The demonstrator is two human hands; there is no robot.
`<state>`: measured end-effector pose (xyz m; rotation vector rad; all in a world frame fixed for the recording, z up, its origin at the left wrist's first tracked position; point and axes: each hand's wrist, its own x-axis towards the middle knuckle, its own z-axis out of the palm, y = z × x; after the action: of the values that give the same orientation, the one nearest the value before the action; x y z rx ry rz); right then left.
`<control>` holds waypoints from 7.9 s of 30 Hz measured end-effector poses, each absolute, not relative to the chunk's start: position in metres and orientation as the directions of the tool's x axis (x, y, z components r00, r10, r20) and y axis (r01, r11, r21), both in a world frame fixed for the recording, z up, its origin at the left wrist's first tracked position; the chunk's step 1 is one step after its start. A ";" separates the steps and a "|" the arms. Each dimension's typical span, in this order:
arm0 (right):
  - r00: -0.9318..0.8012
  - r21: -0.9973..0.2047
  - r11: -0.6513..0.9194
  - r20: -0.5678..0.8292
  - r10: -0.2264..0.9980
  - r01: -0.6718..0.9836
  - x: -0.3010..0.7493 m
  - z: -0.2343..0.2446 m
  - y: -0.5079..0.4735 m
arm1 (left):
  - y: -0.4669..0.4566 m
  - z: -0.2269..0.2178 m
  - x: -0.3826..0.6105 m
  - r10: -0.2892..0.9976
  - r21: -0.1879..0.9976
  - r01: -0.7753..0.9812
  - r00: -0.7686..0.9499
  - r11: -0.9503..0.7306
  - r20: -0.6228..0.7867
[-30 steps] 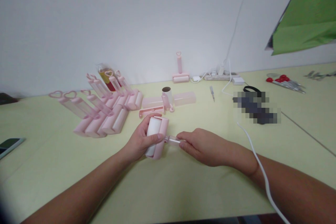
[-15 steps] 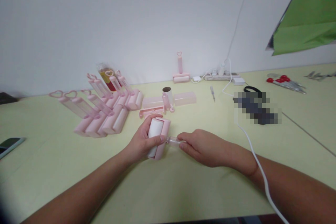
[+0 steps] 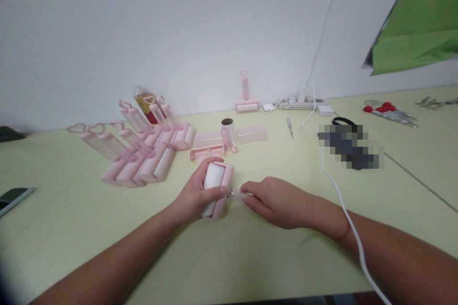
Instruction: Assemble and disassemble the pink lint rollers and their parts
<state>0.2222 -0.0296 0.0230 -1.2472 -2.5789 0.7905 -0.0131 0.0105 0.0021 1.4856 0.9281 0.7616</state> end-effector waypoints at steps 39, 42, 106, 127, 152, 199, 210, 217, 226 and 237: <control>-0.619 -0.626 0.460 -0.048 0.784 0.630 0.224 0.018 -0.022 | 0.011 -0.011 -0.003 0.870 0.996 0.090 0.490 0.015 -0.058; -0.619 -0.626 0.463 -0.041 0.784 0.627 0.226 0.020 -0.022 | 0.011 -0.009 -0.005 0.864 0.993 0.116 0.501 -0.004 -0.055; -0.652 -0.586 0.582 0.117 0.749 0.564 0.238 0.015 -0.012 | 0.016 0.030 -0.047 0.890 0.995 0.054 0.453 -0.081 0.048; -0.663 -0.636 0.539 0.057 0.747 0.553 0.236 0.016 -0.013 | 0.019 0.015 -0.044 0.872 1.000 0.012 0.489 0.016 -0.019; -0.634 -0.534 0.556 0.048 0.772 0.637 0.234 0.016 -0.017 | 0.017 0.007 -0.042 0.820 0.999 -0.023 0.571 -0.024 0.033; -0.849 -0.974 -0.201 -0.020 0.528 -0.101 0.221 0.008 -0.035 | -0.055 0.048 -0.034 0.863 0.650 0.617 0.489 -0.444 0.125; -0.762 -0.986 -0.163 -0.134 0.633 0.038 0.221 0.008 -0.031 | 0.011 0.044 -0.123 0.931 0.039 0.986 0.139 -0.161 0.338; -0.738 -0.984 -0.148 -0.170 0.653 0.096 0.220 0.011 -0.031 | 0.044 0.032 -0.134 0.890 -0.055 0.988 0.156 -0.147 0.429; -0.704 -0.981 -0.150 -0.192 0.684 0.122 0.218 0.006 -0.029 | 0.016 0.024 -0.131 0.820 0.065 0.998 -0.027 -0.012 0.571; -0.708 -0.979 -0.133 -0.202 0.677 0.153 0.215 0.004 -0.031 | 0.003 0.000 -0.172 0.921 0.029 1.000 -0.017 0.006 0.389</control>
<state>0.2149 -0.0308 0.0043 -0.9248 -1.7650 1.8978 -0.1719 0.0033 0.0001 2.3655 2.3933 0.5151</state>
